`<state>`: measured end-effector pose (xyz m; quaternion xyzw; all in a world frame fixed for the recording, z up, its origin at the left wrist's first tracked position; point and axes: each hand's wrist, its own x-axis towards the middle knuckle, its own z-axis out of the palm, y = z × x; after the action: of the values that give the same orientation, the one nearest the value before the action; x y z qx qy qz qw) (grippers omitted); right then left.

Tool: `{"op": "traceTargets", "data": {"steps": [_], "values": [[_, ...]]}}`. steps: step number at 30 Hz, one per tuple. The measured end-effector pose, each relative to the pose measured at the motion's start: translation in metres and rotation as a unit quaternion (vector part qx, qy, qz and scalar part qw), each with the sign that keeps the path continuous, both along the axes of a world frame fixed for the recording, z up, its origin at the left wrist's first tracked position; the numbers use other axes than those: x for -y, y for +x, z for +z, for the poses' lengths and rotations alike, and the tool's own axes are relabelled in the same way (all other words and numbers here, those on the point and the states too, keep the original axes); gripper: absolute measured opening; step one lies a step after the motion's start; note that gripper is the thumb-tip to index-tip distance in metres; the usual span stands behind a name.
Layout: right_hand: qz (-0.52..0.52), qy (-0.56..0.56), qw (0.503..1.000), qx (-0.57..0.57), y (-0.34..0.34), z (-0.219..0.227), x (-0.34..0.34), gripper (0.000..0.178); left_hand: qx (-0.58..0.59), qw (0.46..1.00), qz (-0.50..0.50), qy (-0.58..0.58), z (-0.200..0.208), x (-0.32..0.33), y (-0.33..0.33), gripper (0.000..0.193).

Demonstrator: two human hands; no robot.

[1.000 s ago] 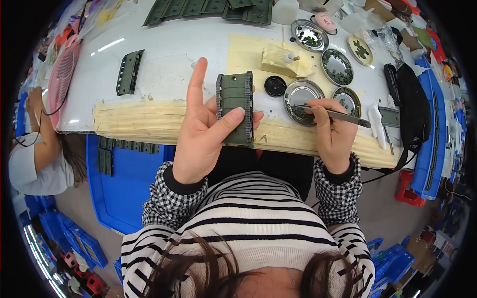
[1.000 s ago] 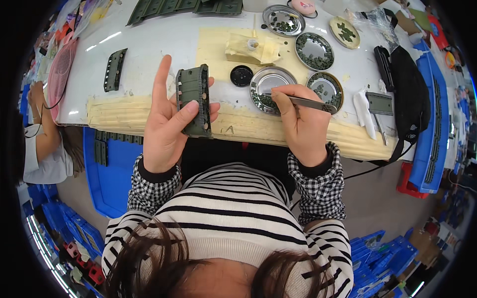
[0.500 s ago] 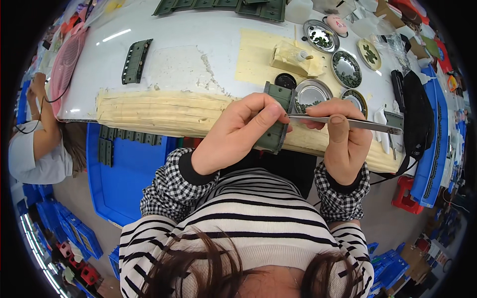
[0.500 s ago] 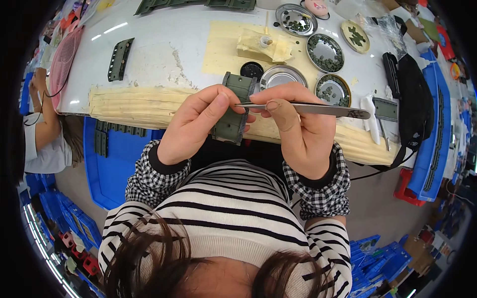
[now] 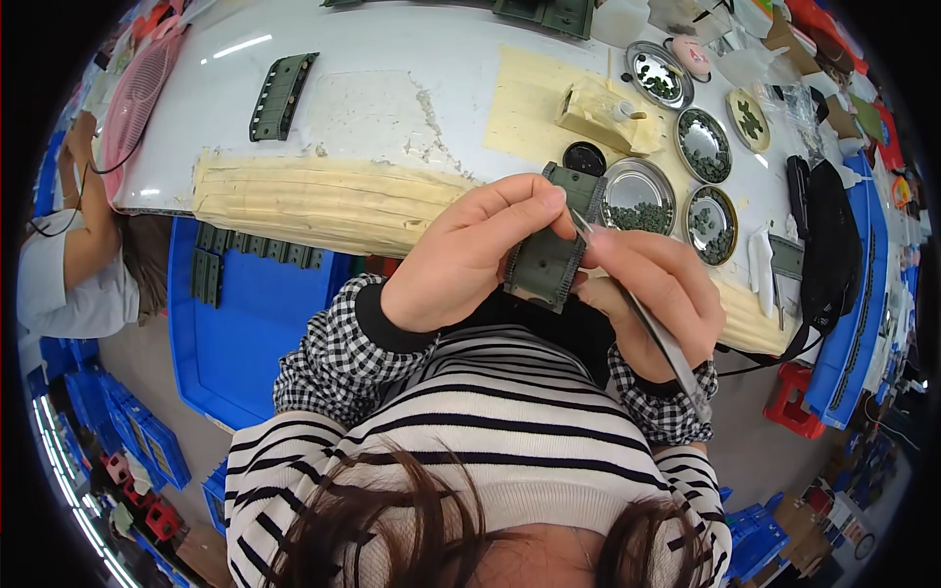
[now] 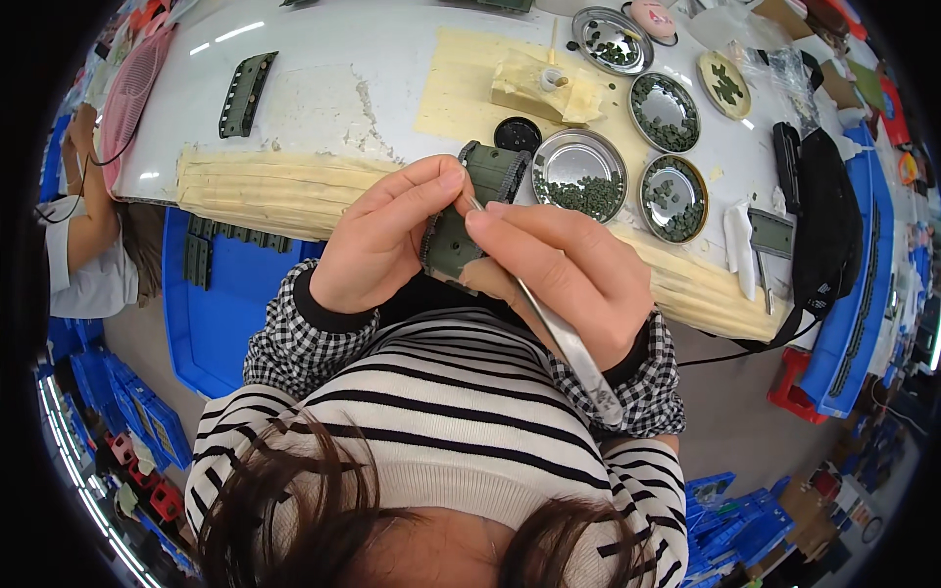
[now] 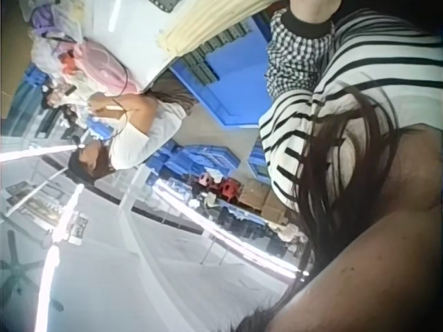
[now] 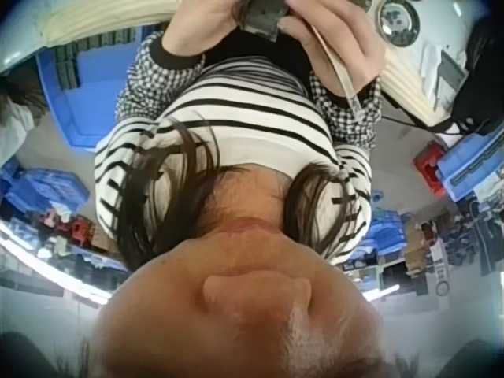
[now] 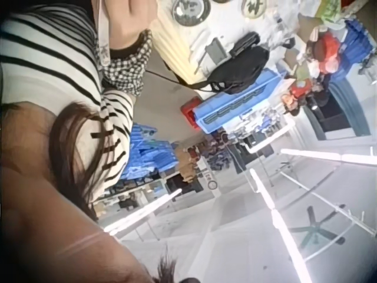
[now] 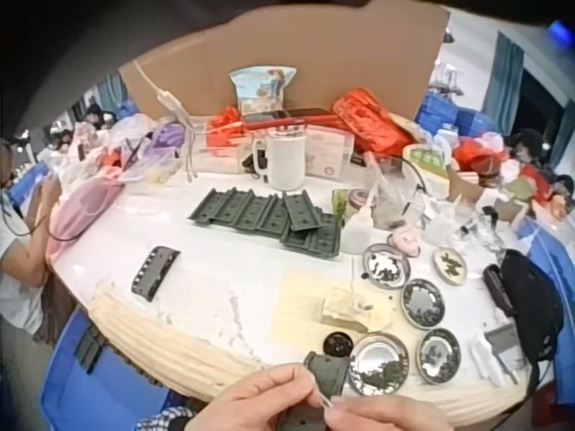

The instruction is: Assembling and inspecting small green electronic components using a precision tool at a workbench.

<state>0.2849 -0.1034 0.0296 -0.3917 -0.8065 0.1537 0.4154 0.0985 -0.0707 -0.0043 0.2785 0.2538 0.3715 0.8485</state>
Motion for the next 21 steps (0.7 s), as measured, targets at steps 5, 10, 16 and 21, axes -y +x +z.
{"op": "traceTargets", "data": {"steps": [5, 10, 16, 21], "values": [[0.041, 0.028, 0.997, 0.066, 0.0039, -0.0069, 0.0005, 0.034, -0.004, 1.000, 0.012, -0.017, -0.0036, 0.0020, 0.0020, 0.022], [0.062, 0.074, 0.991, 0.091, 0.0035, -0.0085, -0.0051, 0.032, -0.015, 1.000, 0.016, -0.014, 0.0023, 0.0030, 0.0029, 0.022], [0.066, 0.107, 0.987, 0.101, 0.0023, -0.0096, -0.0080, 0.033, -0.016, 1.000, 0.018, -0.009, 0.0031, 0.0038, 0.0027, 0.022], [0.067, 0.123, 0.984, 0.110, 0.0014, -0.0090, -0.0090, 0.033, -0.026, 0.999, 0.020, 0.002, 0.0023, 0.0049, 0.0033, 0.022]]}}
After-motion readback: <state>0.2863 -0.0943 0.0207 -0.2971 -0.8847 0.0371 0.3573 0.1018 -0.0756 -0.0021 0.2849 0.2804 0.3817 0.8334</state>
